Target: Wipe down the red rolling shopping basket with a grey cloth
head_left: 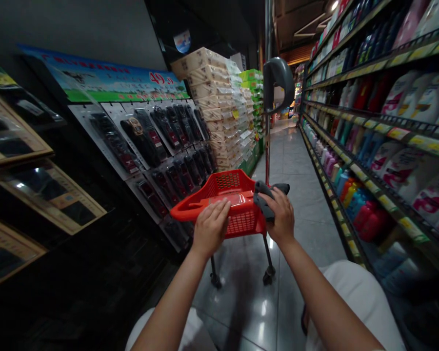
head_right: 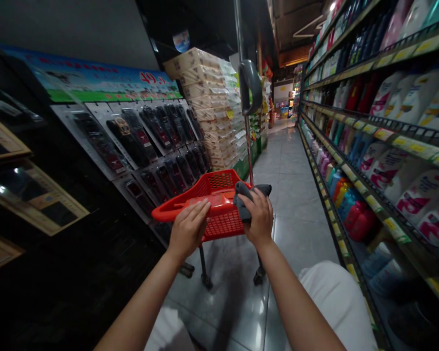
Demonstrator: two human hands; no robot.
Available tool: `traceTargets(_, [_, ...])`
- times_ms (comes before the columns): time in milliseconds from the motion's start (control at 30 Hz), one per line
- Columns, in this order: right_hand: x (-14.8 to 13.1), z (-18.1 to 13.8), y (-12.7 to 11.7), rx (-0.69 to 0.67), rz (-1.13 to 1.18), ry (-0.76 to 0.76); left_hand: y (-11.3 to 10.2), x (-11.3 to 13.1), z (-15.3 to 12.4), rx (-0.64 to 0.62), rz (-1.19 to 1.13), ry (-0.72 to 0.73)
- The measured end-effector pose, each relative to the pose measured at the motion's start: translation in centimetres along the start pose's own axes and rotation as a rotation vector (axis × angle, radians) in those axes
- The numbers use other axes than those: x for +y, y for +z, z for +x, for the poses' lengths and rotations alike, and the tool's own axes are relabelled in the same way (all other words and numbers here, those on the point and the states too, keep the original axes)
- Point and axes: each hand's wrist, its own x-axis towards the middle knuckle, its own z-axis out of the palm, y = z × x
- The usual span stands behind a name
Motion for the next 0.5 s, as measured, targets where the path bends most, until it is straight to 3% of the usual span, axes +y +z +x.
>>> traceTargets(100, [1.5, 0.9, 0.2, 0.118, 0.037, 0.088, -1.4, -2.8, -1.3, 0.021, 0.095, -0.133])
traceTargets(200, [-0.3, 0.8, 1.3, 0.166, 0.009, 0.158, -1.9, -4.5, -1.9, 0.01, 0.121, -0.192])
traceTargets(367, [-5.3, -0.6, 2.3, -0.087, -0.001, -0.046, -0.9, -4.7, -1.4, 0.108, 0.085, -0.234])
traceTargets(433, [-5.2, -0.7, 2.1, -0.167, -0.008, -0.112, -0.6, -4.8, -1.3, 0.164, 0.083, -0.239])
traceTargets(500, [-3.2, -0.1, 1.7, -0.152, -0.018, -0.078, -0.5, -5.0, -1.3, 0.197, 0.075, -0.225])
